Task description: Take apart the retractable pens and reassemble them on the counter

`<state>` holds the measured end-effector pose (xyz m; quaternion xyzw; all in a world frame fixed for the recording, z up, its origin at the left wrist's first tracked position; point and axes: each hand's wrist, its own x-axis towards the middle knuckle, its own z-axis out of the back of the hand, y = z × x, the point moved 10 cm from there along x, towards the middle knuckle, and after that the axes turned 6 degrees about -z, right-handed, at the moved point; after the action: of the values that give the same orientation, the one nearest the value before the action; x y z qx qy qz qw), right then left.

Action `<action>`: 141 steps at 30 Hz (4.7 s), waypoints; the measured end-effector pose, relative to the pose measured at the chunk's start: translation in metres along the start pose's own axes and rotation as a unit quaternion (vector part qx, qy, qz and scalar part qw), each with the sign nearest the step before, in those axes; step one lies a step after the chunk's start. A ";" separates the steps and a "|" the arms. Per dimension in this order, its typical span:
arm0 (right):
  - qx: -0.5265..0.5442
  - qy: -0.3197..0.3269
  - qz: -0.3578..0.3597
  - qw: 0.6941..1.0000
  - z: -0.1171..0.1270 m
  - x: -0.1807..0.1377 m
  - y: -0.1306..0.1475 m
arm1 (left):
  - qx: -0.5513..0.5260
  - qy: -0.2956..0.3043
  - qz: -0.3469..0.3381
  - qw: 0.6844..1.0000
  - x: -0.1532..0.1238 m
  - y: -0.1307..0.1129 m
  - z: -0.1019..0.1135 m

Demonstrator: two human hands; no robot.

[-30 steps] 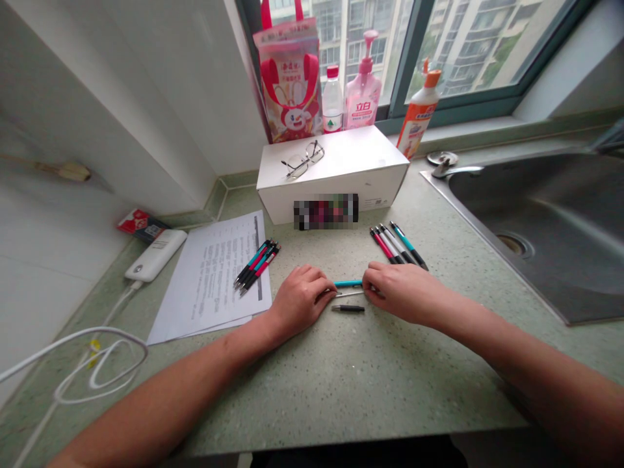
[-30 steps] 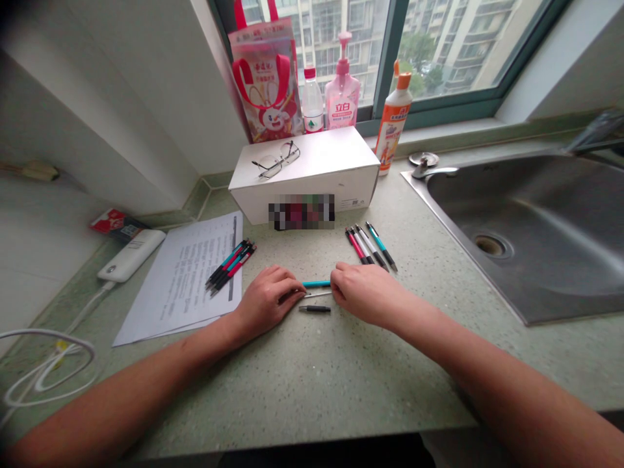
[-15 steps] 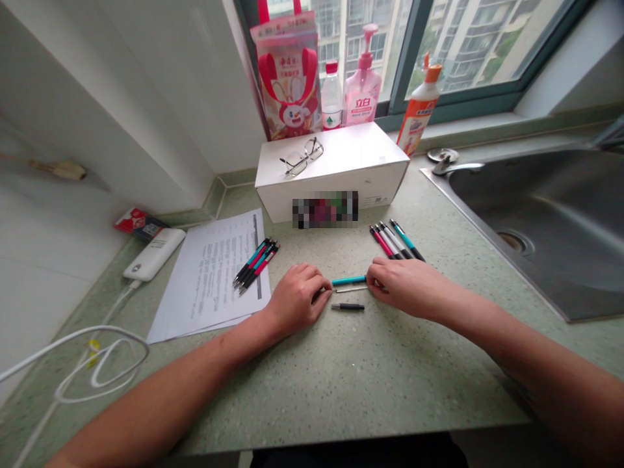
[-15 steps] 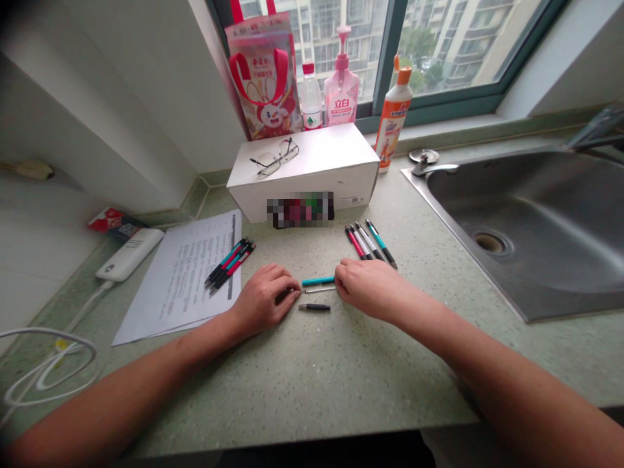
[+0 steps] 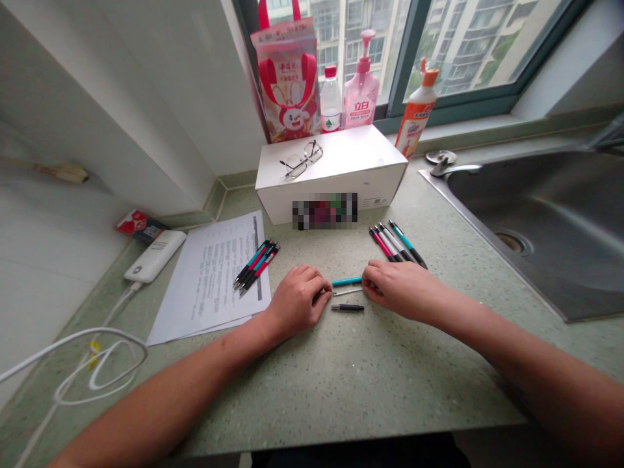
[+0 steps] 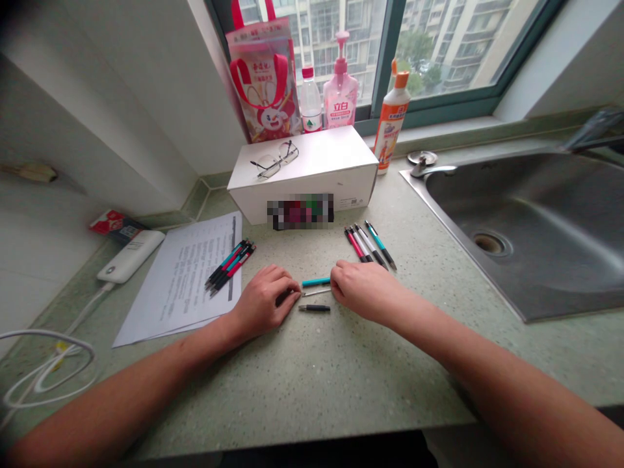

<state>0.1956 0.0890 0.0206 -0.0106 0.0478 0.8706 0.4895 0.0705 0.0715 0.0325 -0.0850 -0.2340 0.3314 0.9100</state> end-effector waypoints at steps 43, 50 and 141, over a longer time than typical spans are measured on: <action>0.076 -0.084 -0.022 0.993 0.003 0.003 0.001 | -0.035 -0.021 0.096 0.995 -0.005 0.025 0.003; 0.073 -0.095 -0.026 0.993 0.005 0.004 -0.001 | -0.017 -0.018 0.095 0.995 -0.006 0.030 0.002; 0.219 -0.279 -0.052 0.934 0.041 -0.008 -0.025 | -0.081 -0.225 0.057 0.969 -0.013 0.028 0.042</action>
<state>0.2222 0.0987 0.0605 0.3376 0.0979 0.7800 0.5178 0.0254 0.0842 0.0560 -0.0946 -0.4535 0.3738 0.8036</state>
